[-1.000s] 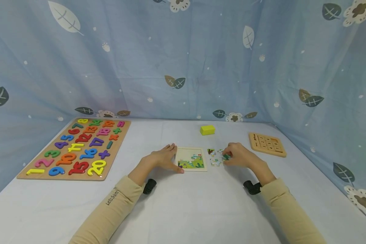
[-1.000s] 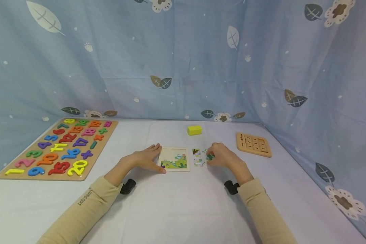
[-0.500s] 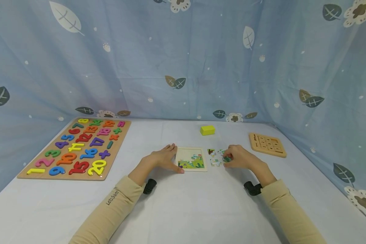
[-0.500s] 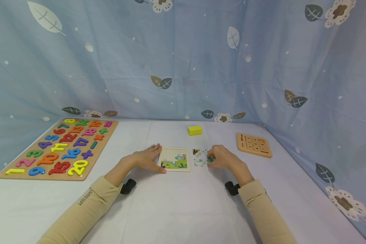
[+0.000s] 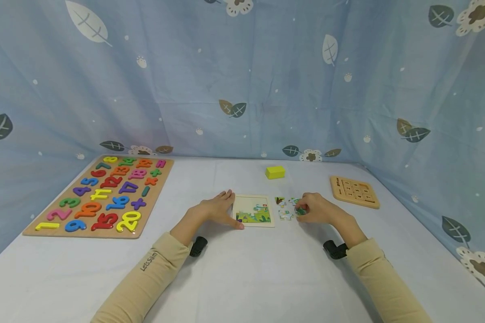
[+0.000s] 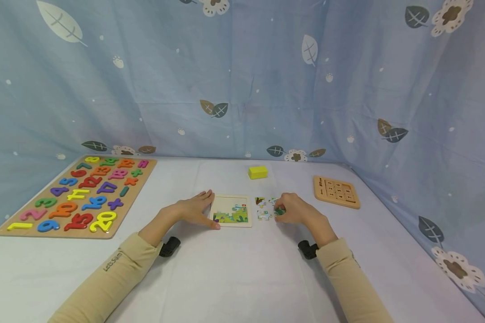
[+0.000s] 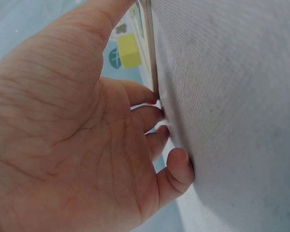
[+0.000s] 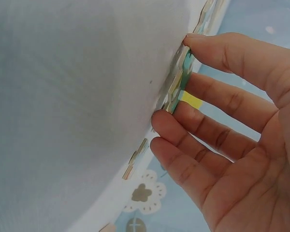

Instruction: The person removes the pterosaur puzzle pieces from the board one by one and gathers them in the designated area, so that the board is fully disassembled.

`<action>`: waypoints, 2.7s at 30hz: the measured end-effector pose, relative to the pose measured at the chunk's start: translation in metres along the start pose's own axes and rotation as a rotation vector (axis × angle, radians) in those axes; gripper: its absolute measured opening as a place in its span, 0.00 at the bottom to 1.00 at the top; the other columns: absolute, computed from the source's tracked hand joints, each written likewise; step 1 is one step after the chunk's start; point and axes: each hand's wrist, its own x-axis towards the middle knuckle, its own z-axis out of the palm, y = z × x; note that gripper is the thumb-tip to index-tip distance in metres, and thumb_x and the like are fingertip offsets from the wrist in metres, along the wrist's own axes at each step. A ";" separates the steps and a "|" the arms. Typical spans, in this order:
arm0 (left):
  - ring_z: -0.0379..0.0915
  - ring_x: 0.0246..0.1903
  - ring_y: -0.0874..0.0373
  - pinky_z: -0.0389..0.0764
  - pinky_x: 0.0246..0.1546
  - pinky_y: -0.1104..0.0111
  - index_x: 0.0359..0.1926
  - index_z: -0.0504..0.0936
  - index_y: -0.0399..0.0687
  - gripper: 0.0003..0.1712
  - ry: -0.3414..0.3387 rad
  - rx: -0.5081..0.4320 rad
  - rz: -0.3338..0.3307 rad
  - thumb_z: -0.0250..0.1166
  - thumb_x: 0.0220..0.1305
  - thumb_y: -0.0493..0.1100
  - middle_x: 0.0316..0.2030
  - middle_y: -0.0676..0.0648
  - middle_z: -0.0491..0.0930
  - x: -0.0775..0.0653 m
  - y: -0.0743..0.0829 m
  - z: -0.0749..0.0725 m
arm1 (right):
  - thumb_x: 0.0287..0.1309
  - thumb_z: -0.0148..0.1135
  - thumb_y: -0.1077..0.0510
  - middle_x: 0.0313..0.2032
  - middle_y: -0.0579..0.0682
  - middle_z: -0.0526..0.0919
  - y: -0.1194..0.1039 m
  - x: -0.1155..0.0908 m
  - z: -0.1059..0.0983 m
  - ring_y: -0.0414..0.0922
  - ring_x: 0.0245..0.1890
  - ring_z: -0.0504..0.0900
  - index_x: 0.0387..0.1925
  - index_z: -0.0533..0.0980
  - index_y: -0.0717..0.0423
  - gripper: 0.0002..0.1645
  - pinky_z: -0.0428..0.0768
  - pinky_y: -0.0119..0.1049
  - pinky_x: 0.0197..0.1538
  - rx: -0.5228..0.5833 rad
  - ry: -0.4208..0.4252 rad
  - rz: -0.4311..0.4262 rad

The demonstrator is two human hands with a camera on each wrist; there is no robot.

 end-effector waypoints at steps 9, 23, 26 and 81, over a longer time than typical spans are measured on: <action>0.32 0.76 0.47 0.51 0.69 0.42 0.76 0.41 0.40 0.64 0.005 0.002 0.004 0.65 0.54 0.68 0.77 0.42 0.37 0.001 -0.001 0.001 | 0.49 0.70 0.59 0.28 0.50 0.74 -0.001 -0.002 -0.001 0.41 0.28 0.68 0.43 0.83 0.64 0.18 0.68 0.31 0.31 0.003 -0.010 0.017; 0.33 0.76 0.47 0.52 0.67 0.39 0.76 0.42 0.39 0.64 0.005 -0.001 0.001 0.65 0.54 0.68 0.77 0.42 0.37 0.001 -0.001 0.000 | 0.49 0.71 0.58 0.28 0.50 0.76 0.000 -0.003 -0.003 0.40 0.28 0.70 0.42 0.83 0.62 0.17 0.70 0.32 0.33 -0.016 0.004 0.024; 0.33 0.76 0.46 0.52 0.68 0.40 0.76 0.42 0.39 0.64 0.008 -0.002 0.002 0.65 0.54 0.68 0.77 0.41 0.38 0.001 0.000 0.000 | 0.49 0.71 0.58 0.28 0.50 0.78 0.001 -0.004 -0.003 0.39 0.29 0.71 0.41 0.83 0.63 0.17 0.71 0.31 0.33 -0.013 0.020 0.012; 0.34 0.76 0.47 0.54 0.66 0.38 0.76 0.42 0.40 0.64 0.003 0.024 0.003 0.64 0.54 0.70 0.76 0.41 0.38 0.003 0.000 0.000 | 0.54 0.69 0.55 0.42 0.56 0.85 -0.052 0.037 0.006 0.48 0.42 0.81 0.48 0.81 0.65 0.23 0.80 0.40 0.45 0.053 0.033 -0.071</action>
